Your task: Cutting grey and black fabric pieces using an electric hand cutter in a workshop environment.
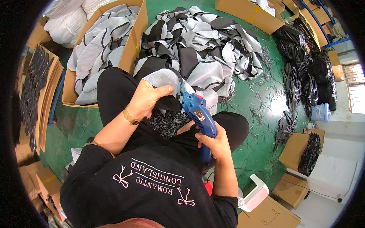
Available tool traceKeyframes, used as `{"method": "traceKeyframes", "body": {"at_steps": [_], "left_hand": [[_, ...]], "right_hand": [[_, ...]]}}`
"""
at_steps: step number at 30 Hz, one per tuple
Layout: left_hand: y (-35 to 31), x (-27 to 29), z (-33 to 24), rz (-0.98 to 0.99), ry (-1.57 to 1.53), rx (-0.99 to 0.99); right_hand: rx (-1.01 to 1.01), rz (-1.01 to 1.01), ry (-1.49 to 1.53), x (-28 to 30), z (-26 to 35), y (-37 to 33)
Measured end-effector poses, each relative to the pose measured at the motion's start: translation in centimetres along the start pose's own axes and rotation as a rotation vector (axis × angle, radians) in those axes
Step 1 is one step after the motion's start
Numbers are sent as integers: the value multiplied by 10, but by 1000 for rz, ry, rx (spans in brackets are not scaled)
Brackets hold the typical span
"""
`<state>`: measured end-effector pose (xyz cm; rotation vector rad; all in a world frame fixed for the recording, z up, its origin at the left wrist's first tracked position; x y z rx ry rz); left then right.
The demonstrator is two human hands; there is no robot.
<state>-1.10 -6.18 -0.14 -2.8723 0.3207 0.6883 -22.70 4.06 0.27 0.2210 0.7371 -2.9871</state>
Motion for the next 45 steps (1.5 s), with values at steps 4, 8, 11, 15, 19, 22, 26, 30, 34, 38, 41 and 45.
{"method": "traceKeyframes", "body": {"at_steps": [4, 8, 11, 15, 19, 22, 26, 30, 34, 38, 41, 45], "left_hand": [[-2, -4, -20, 81, 264, -56], [-3, -5, -33, 163, 383, -104], [-5, -8, -38, 190, 473, -29], [-2, -5, -29, 254, 488, -45], [-8, -10, -23, 314, 410, 35], [-14, -9, -4, 325, 282, 90], [-26, -16, 18, 328, 90, 80], [-21, -20, 20, 137, -294, 172], [-7, -6, 34, 36, -397, 266], [-4, 1, 32, 100, -417, 271], [-4, 3, 26, 112, -426, 263], [-3, 3, 22, 156, -426, 257]], "right_hand": [[-19, -7, -59, 3, 9, -4], [-31, 11, -133, 4, 20, -8], [-33, 17, -159, 5, 23, -9], [-34, 26, -135, 3, 22, -3], [115, -4, 5, -6, 27, 14], [228, -122, -84, -18, 43, 32], [400, -161, -386, -25, 37, 59], [301, -143, -378, -40, 38, 55], [226, -30, -81, -40, 27, 51], [129, 58, 170, -9, 12, 34], [-41, 232, 190, 15, -10, 19], [-166, 255, 218, 16, -27, 2]]}}
Point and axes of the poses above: each hand's wrist, its own y-axis towards the middle knuckle, its own x-axis out of the back of the hand, z = x × y, the point moved 4 cm from there along y, towards the middle knuckle, and after that the axes turned 1 degree about y, right-handed, at the moved point
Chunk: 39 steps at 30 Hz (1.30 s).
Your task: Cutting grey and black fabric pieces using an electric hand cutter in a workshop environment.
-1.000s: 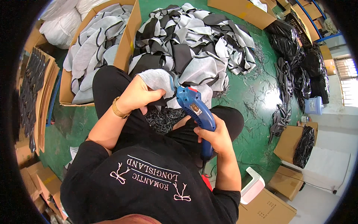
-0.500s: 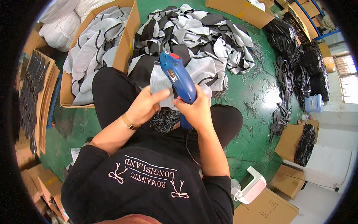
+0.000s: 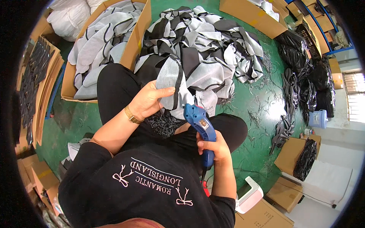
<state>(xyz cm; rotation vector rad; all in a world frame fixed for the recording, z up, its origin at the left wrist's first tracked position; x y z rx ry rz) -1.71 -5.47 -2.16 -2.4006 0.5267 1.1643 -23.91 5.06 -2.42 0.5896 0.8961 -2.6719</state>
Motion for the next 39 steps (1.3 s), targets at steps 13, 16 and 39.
{"method": "traceKeyframes", "body": {"at_steps": [13, 16, 39], "left_hand": [[-6, -6, 7, 48, 47, 38], [-8, -6, 8, 61, 69, 51], [-3, -5, 19, -29, 260, -31]], "right_hand": [[-24, -36, -1, -10, -7, 4], [-19, 2, 71, -15, -10, 7], [348, -294, -325, -43, 49, 54]]}}
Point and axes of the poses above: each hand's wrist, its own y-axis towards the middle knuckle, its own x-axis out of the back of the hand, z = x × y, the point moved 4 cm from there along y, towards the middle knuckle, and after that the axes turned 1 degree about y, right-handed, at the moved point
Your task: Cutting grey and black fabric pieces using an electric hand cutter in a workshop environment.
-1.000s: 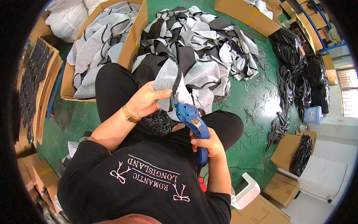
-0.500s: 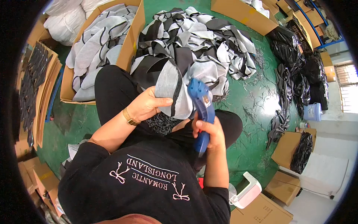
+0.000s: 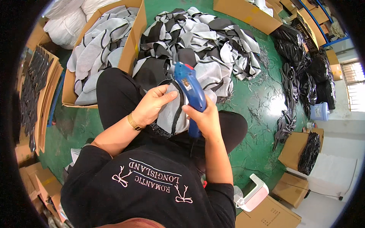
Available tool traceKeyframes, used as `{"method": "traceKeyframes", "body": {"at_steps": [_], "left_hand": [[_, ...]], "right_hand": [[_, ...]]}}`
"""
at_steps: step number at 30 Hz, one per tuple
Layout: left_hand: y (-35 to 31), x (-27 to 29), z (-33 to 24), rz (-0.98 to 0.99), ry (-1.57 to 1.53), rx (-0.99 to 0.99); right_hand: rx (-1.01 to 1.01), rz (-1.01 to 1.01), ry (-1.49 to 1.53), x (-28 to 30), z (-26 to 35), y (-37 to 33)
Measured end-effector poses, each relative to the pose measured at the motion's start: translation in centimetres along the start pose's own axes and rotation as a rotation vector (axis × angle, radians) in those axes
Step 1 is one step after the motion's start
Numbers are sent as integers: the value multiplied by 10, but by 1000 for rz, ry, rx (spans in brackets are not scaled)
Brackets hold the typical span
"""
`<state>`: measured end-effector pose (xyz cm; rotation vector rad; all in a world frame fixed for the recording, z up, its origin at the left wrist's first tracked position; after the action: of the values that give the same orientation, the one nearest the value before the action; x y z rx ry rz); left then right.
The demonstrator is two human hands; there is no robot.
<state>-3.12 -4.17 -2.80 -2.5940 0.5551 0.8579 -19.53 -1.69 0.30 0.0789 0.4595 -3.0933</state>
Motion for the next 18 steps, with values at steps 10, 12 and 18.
{"method": "traceKeyframes", "body": {"at_steps": [10, 12, 18], "left_hand": [[3, 20, -17, -151, 15, -91], [3, 22, -17, -188, 111, -108], [-9, 14, -31, -195, 418, -9]], "right_hand": [[-218, 79, -52, 36, -17, -53], [-231, 90, -75, 34, -19, -55], [-243, 104, -69, 37, -24, -53]]}}
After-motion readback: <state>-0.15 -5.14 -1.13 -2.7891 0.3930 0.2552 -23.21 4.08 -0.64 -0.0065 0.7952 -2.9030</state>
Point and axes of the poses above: each hand's wrist, its own y-axis towards the middle knuckle, its own x-axis out of the back of the hand, z = x × y, the point moved 4 cm from there along y, towards the middle knuckle, and after that the axes turned 1 degree about y, right-handed, at the moved point
